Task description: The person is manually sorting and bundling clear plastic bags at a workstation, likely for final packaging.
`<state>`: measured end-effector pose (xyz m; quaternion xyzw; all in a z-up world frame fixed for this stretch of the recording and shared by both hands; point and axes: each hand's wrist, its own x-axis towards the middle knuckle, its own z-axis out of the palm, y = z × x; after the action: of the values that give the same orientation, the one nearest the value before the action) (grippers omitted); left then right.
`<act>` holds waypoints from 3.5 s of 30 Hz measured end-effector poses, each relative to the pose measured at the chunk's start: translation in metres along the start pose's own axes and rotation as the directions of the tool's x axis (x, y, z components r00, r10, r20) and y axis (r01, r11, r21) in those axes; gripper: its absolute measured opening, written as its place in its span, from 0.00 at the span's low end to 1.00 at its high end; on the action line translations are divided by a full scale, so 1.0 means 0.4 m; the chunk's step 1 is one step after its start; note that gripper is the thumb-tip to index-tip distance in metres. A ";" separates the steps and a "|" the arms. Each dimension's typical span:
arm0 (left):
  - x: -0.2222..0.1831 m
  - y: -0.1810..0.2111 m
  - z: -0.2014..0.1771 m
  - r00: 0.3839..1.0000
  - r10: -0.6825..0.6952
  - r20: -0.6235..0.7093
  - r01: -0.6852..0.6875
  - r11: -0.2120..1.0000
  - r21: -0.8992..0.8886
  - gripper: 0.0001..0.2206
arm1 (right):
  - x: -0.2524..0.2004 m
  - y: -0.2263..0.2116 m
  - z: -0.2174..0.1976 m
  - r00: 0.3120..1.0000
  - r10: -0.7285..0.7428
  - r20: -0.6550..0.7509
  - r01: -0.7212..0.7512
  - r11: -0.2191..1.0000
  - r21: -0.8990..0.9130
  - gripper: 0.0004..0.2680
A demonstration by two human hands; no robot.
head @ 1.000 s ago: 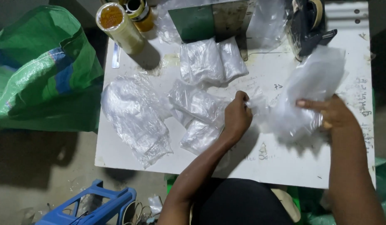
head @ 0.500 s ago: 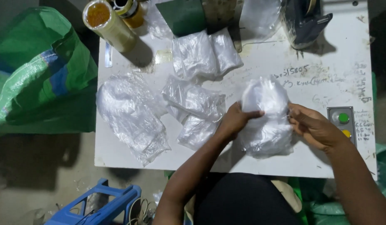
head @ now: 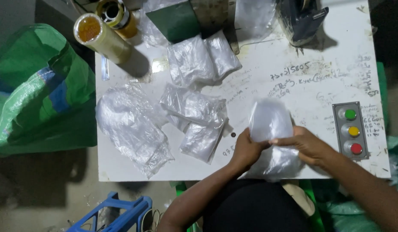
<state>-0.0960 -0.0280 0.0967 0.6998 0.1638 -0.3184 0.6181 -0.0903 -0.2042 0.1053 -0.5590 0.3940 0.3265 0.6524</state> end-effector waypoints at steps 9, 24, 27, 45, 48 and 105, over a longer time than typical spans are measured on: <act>0.063 0.165 -0.042 0.624 0.779 -0.065 -0.771 0.627 0.114 0.11 | 0.055 -0.123 -0.084 0.701 -0.709 0.083 0.689 0.642 -0.337 0.18; 0.152 -0.097 -0.094 0.804 0.560 0.201 -0.595 0.753 0.280 0.27 | 0.147 0.152 -0.068 0.560 -0.829 -0.013 0.775 0.528 -0.348 0.09; 0.106 0.006 -0.109 0.912 0.391 0.124 -0.407 0.897 0.170 0.28 | 0.123 0.111 -0.030 -0.047 -0.974 0.221 0.742 -0.182 -0.645 0.39; 0.053 -0.056 0.033 0.962 0.227 -0.154 -0.268 0.656 -0.706 0.10 | 0.062 0.119 0.058 0.885 -0.465 -0.009 0.465 0.885 0.017 0.10; 0.067 -0.081 0.026 0.941 0.288 -0.177 -0.313 0.547 -0.776 0.11 | 0.024 0.154 0.102 0.691 -0.710 -0.133 0.722 0.684 0.102 0.22; 0.210 0.048 -0.025 0.951 0.297 -0.083 -0.291 0.953 0.082 0.05 | -0.012 0.145 -0.150 0.540 -0.826 0.165 0.491 0.149 -0.858 0.29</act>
<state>-0.0193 -0.0354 0.0572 0.7514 0.0757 -0.1949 0.6258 -0.1516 -0.2538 0.0782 -0.9557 0.0003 0.0386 0.2919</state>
